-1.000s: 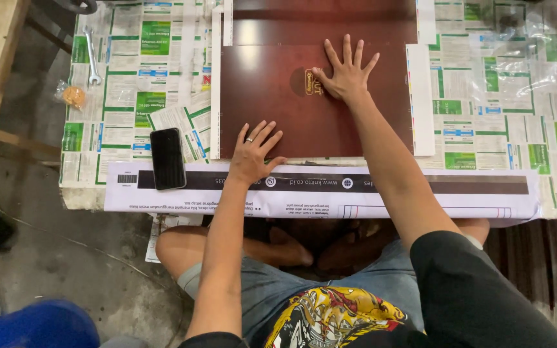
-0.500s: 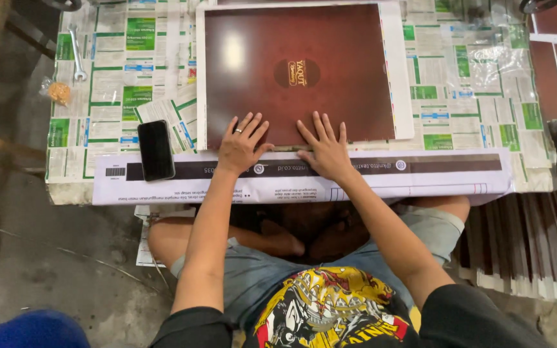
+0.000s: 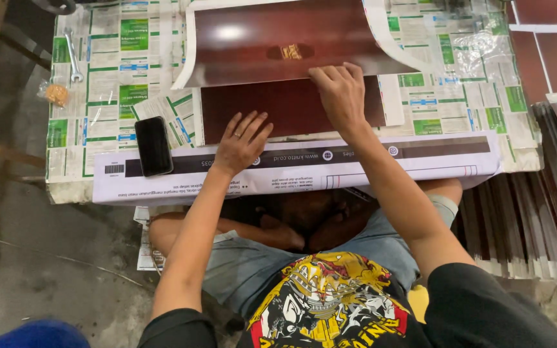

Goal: Folding and aligning printed sheets on a workspace in a print shop.

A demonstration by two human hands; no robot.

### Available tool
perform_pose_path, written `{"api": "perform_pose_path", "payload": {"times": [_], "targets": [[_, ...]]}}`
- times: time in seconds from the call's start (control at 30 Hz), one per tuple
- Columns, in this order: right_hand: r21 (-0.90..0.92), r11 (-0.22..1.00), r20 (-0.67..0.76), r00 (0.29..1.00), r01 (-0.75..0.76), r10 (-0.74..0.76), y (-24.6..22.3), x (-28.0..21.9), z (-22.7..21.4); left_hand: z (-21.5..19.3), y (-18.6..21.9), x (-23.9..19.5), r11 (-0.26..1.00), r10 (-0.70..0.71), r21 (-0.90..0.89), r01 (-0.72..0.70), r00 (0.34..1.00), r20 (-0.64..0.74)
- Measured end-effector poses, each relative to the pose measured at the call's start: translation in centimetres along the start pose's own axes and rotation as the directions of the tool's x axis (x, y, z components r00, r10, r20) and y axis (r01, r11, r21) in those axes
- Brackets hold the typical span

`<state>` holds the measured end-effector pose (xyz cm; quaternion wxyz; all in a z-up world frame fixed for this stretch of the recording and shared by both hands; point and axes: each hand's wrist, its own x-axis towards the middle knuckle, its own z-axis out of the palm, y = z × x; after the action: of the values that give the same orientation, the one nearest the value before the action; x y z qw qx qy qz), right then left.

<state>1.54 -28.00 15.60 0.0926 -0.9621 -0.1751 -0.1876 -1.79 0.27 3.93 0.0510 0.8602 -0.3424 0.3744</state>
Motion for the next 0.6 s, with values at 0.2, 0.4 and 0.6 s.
{"api": "perform_pose_path", "payload": {"times": [0.2, 0.4, 0.6], "targets": [[0.051, 0.999, -0.093, 0.995, -0.016, 0.02, 1.1, -3.6, 10.6, 0.1, -0.4, -1.0, 0.894, -0.244, -0.281, 0.349, 0.905, 0.349], [-0.018, 0.972, 0.213, 0.949, -0.234, 0.232, -0.8, -5.8, 11.1, 0.5, -0.5, -1.3, 0.861, -0.319, -0.279, 0.426, 0.879, 0.355], [-0.043, 0.961, 0.346, 0.898, -0.272, 0.27, 0.6, -3.7, 12.1, 0.5, -0.2, -1.2, 0.854, -0.32, -0.283, 0.436, 0.871, 0.373]]}}
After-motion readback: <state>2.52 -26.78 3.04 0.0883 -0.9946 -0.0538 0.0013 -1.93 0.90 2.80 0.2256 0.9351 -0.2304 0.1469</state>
